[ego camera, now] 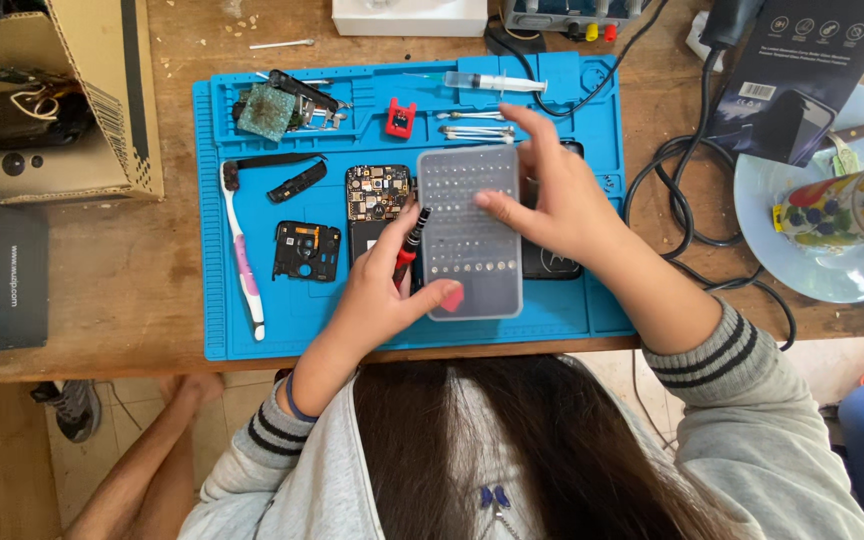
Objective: The person disassembles a smartphone on a blue work mat, removing the motherboard and battery. They then open a screwdriver kit, select a bit, and attach it to the handle.
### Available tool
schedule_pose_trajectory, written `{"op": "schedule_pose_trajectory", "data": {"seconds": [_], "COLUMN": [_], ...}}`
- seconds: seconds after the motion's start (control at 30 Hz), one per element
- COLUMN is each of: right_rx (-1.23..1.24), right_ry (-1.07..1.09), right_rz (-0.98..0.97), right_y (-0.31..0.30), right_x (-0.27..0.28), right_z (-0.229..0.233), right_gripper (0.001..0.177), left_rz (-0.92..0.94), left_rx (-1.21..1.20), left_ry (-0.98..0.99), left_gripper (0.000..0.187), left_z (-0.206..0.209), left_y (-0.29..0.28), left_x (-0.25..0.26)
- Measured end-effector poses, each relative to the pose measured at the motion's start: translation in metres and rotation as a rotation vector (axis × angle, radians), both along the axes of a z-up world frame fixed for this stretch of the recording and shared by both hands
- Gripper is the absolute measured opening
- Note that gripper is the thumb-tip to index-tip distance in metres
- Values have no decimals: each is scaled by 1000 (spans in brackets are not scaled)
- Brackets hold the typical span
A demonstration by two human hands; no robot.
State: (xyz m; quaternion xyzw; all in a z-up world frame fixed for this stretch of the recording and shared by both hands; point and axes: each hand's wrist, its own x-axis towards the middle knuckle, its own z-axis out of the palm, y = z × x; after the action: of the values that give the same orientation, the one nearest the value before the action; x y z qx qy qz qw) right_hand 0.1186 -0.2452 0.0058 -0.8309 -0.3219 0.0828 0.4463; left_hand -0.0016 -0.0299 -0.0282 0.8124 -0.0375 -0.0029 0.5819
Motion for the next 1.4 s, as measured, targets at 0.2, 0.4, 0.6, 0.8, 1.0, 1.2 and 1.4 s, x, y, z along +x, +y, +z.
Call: {"op": "schedule_pose_trajectory", "data": {"seconds": [0.2,0.4,0.6,0.8,1.0,1.2,1.4], "right_rx": [199,57,-101,-51,33,252,303], "right_ry": [326,377,430,264,292,404,584], "right_rz": [-26,43,324,313,270,224,218], "right_y": [-23,-61,-77,-63,-39,24,142], "right_x": [16,27,41,48,42,40,17], "right_z": [3,20,-2,-21,-23,-22,9], "right_gripper": [57,36,35,47,43,41,49], "left_rz": [-100,-244,-269,-183,-77,98,383], "left_rx": [-40,-31,1,-53,-97,-384,-455], "left_ry": [-118,-297,-299,-54,139,-75,-200], "left_gripper": [82,78,74,87,96,82,65], "left_z": [15,18,15,8,31,27,-11], "left_y": [-9,-11,-12,-4,-2,54,133], "left_x": [-6,-5,-9,-17,-18,-30,-81]}}
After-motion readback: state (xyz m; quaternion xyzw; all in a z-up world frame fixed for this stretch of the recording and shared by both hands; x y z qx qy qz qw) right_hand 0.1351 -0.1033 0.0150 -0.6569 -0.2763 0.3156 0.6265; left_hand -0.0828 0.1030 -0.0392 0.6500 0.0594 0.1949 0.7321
